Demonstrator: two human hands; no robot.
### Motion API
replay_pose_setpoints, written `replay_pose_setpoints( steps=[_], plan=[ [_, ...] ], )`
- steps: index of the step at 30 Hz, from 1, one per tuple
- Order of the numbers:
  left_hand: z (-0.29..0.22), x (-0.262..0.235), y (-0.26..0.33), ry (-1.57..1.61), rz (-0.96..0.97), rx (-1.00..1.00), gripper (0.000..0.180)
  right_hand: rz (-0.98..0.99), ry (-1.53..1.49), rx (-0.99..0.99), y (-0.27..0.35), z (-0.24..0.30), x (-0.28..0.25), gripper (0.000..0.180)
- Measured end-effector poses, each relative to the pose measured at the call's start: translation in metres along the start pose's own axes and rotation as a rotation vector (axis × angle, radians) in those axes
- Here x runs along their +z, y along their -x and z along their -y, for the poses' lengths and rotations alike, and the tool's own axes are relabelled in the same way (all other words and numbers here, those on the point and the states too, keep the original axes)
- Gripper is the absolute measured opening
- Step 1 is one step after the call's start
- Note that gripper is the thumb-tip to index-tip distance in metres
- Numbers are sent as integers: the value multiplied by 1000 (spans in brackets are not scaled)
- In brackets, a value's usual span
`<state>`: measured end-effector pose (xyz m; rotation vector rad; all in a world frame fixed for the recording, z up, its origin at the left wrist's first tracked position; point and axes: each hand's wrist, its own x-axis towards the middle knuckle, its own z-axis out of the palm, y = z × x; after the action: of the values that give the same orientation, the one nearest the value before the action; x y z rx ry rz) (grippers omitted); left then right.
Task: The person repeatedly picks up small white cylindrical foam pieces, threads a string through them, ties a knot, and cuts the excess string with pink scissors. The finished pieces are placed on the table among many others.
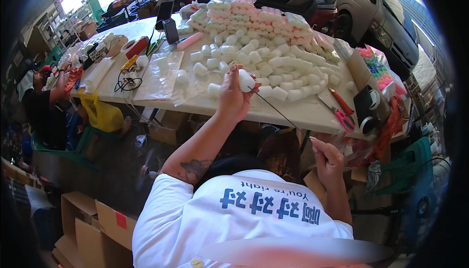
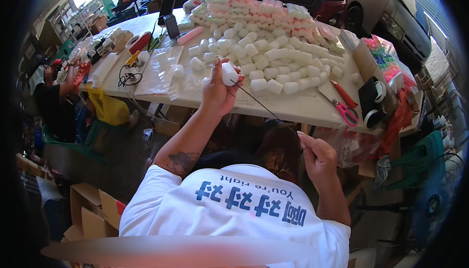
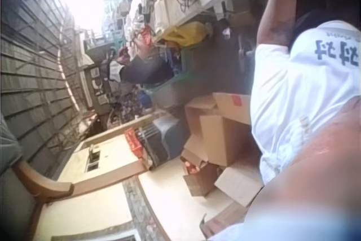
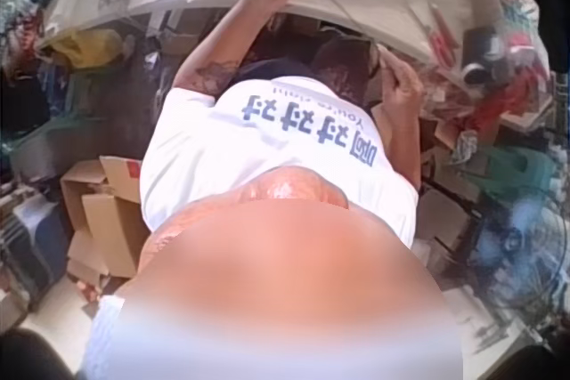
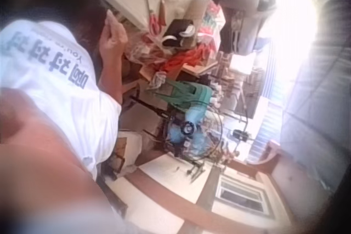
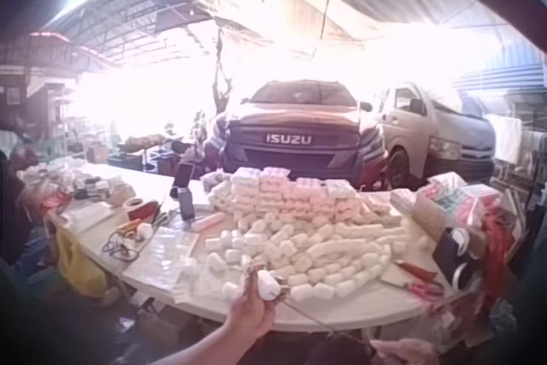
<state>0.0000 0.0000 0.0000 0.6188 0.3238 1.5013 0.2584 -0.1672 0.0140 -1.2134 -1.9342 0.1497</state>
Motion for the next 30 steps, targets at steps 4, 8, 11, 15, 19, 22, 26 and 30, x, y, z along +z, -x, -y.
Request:
replay_pose_setpoints(
  steps=[4,8,11,15,19,22,26,30],
  plan=[
    [12,14,1,-120,-69,134,38,-101,80,-125,-8,16,9,20],
    [51,40,30,-154,5,45,33,-206,21,-122,-26,20,52,15],
    [47,33,34,-530,106,195,32,-193,-70,-115,-30,16,54,12],
    [26,22,5,-279,24,192,29,-151,-194,-47,-25,13,45,12],
    [36,5,22,-1778,462,1149,49,-167,-308,31,-27,-4,61,9],
    [-21,-4,-23,-369,-176,188,69,-180,-163,48,-17,-21,22,7],
    [-3,-1,-1,-697,-5,193,63,-82,-307,372,-18,-43,-18,7],
    [-13,-2,-29,-534,20,245,43,83,-131,199,-16,-31,-11,8]
  ],
)
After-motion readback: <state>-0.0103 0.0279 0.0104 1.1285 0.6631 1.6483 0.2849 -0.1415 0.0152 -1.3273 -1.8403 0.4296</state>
